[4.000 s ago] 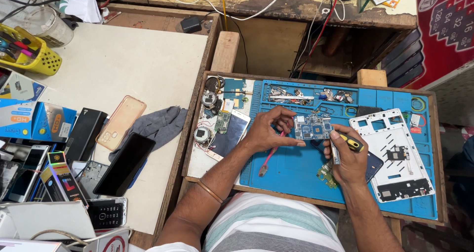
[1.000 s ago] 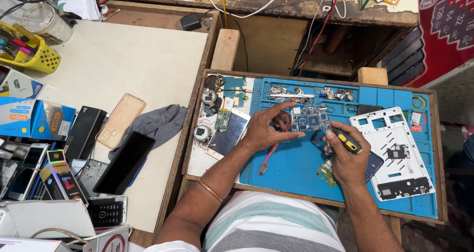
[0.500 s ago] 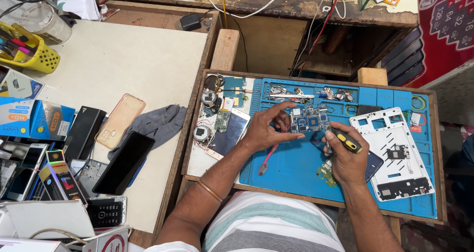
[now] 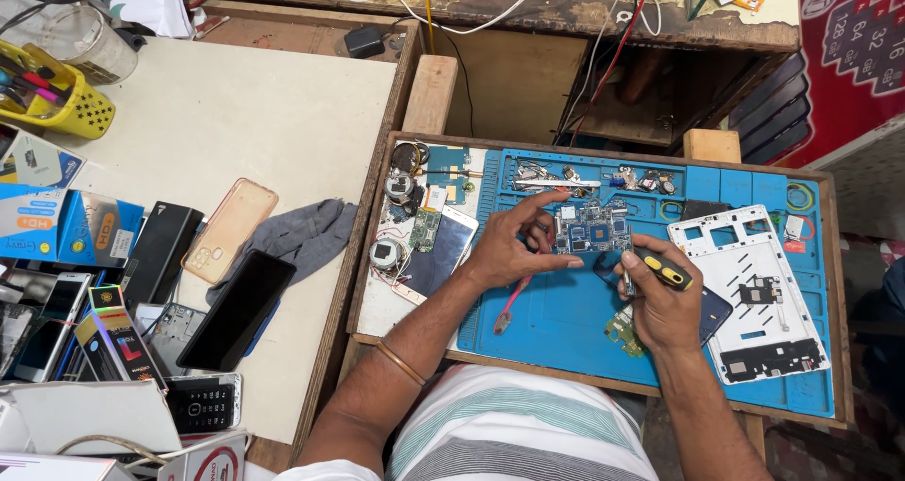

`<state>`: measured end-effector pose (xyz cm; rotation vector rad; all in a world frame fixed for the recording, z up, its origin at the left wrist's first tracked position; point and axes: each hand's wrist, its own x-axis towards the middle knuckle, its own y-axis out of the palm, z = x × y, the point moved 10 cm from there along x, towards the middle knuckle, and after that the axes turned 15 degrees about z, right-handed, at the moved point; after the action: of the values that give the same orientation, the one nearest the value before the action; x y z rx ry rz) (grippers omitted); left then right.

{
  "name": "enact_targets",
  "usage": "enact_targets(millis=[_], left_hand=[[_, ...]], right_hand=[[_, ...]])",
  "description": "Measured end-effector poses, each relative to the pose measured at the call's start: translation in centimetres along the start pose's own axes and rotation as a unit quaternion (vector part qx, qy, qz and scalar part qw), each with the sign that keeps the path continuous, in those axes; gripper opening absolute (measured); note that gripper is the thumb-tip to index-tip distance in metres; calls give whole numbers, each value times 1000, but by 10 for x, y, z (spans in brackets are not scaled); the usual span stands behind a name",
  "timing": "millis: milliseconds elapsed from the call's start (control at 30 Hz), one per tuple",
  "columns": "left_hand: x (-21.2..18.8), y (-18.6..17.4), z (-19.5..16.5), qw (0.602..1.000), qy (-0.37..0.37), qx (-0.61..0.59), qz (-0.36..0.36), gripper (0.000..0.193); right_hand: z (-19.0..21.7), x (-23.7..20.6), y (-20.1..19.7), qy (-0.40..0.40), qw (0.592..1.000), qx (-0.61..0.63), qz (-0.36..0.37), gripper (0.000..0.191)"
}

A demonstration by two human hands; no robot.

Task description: The person holds a disassembled phone motherboard on a blue repair mat and uses a screwdriver to unscrew and re-tighten small screws on the board, repositioning the board and handling a phone frame and other phone parts on the bench while working through the screws.

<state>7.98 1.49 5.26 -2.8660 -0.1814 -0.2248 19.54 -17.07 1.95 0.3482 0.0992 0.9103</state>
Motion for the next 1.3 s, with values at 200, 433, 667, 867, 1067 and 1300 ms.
enact_targets(millis=[200, 433, 667, 867, 1067, 1300], left_hand=[[-1, 3, 4, 1000, -20, -15, 14, 82], [1, 3, 5, 999, -27, -24, 11, 82], [0, 1, 3, 1000, -13, -12, 6, 80], [0, -1, 5, 1000, -15, -5, -5, 78], [-1, -1, 4, 1000, -8, -7, -6, 77], [-1, -1, 3, 1000, -20, -7, -9, 83]], right_hand=[[-4, 0, 0, 14, 1000, -5, 10, 34], [-3, 1, 0, 10, 1000, -6, 13, 34], [-4, 0, 1, 13, 1000, -6, 16, 34], [-4, 0, 3, 15, 1000, -2, 21, 35], [-4, 0, 4, 15, 1000, -4, 21, 36], [-2, 0, 3, 12, 1000, -4, 17, 35]])
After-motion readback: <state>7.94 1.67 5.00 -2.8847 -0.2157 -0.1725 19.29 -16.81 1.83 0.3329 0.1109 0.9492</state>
